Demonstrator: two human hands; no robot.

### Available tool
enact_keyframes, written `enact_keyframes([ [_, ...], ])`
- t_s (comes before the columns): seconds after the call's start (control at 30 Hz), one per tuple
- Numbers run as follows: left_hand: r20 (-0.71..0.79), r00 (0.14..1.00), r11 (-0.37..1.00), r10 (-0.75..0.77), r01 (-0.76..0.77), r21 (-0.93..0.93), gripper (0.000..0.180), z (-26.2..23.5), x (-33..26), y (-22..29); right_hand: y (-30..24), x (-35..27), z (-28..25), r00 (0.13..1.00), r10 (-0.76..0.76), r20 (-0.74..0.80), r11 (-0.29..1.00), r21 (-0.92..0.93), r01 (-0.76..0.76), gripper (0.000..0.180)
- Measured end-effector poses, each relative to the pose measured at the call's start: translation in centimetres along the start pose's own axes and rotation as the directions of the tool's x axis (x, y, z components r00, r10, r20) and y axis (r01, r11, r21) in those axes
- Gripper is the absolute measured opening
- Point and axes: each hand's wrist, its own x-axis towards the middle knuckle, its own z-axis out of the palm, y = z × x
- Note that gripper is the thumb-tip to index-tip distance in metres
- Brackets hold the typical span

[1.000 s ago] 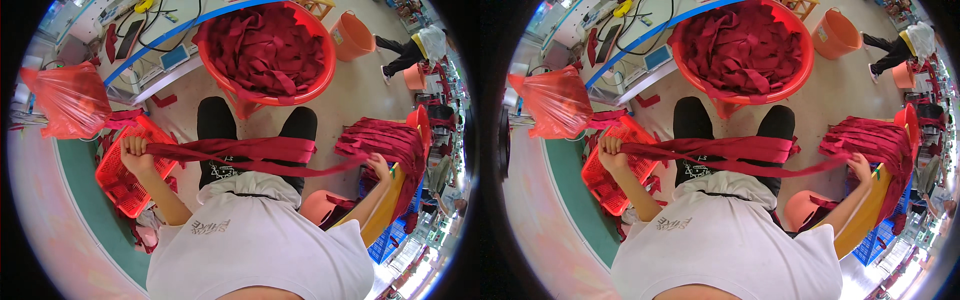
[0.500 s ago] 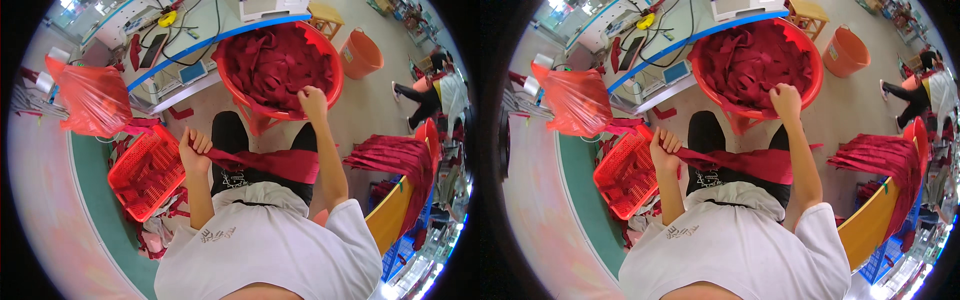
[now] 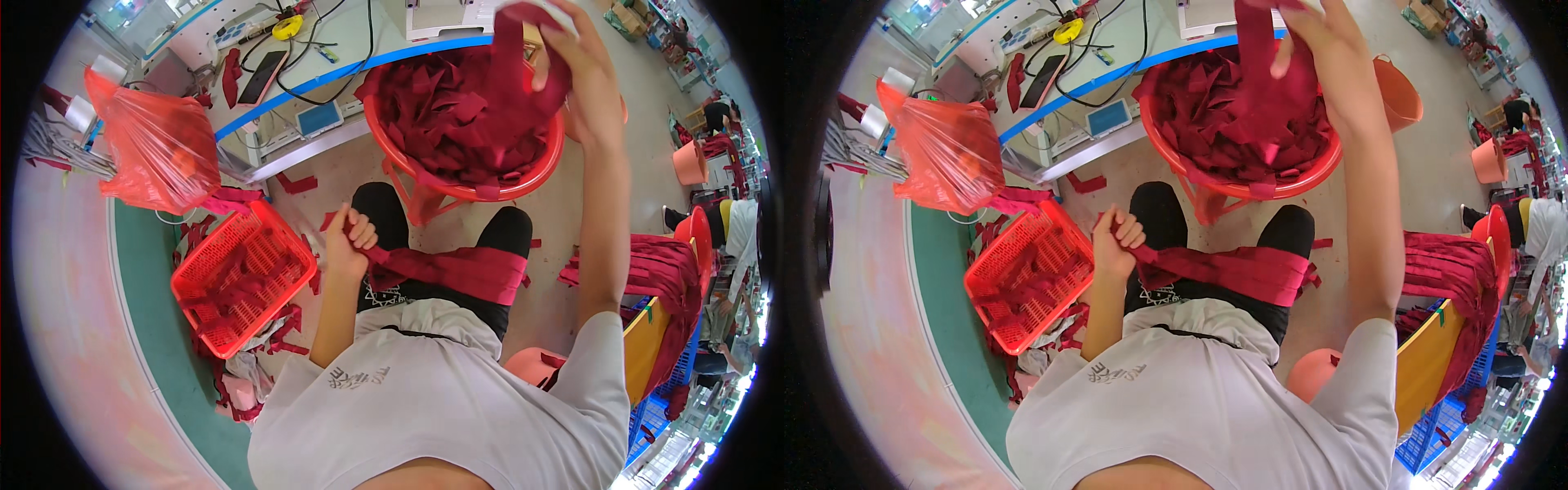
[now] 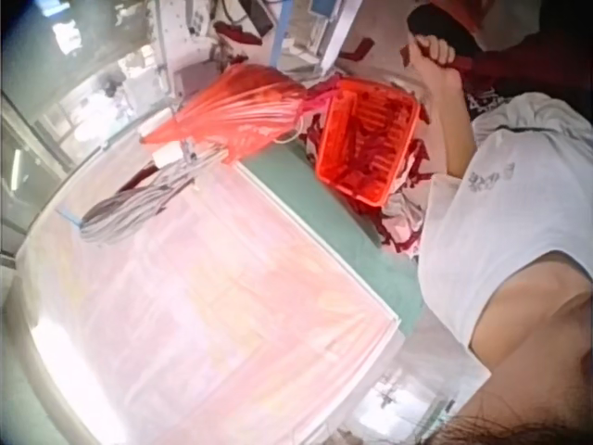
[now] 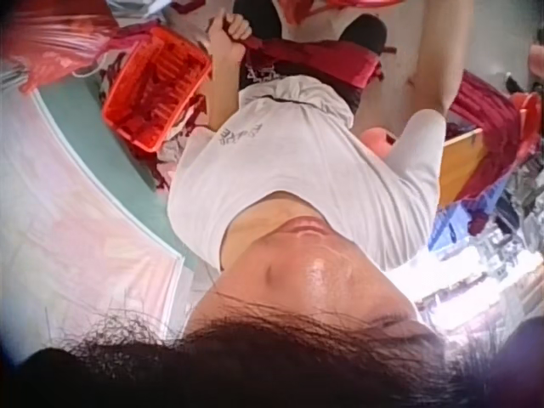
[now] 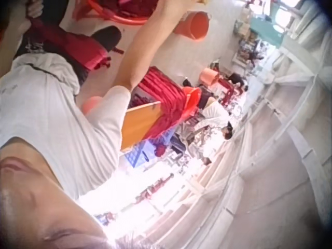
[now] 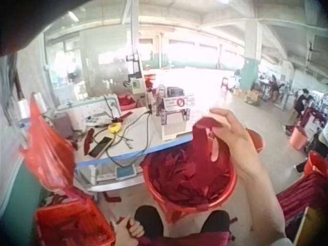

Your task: Sort, organize, and tie bundles of red fabric strips in a workshop setting.

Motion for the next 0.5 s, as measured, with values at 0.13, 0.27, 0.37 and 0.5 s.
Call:
enact_keyframes([
  [0.13,0.054,0.987,0.989,-0.149,0.149,0.017,0.033,1.9,0.2,-3.4,-8.1,1.4,3.2,0.952,-0.274,-0.138,0.960,-0.106,0.261,0.051],
  [0.27,0.177,0.954,0.970,-0.241,0.242,0.019,0.035,2.6,0.1,-6.0,-9.2,-0.8,-4.6,0.893,-0.448,0.040,0.881,0.187,0.434,0.058],
  [0.37,0.314,0.933,0.983,-0.178,0.186,0.006,0.041,4.8,0.5,-6.4,-9.7,-4.4,-4.9,0.827,-0.414,0.380,0.901,0.302,0.312,0.052],
  [0.5,0.575,0.757,0.905,-0.311,0.421,-0.065,0.073,7.6,1.5,-7.4,-3.4,-10.5,-3.2,0.572,-0.519,0.635,0.853,0.432,0.294,0.014],
])
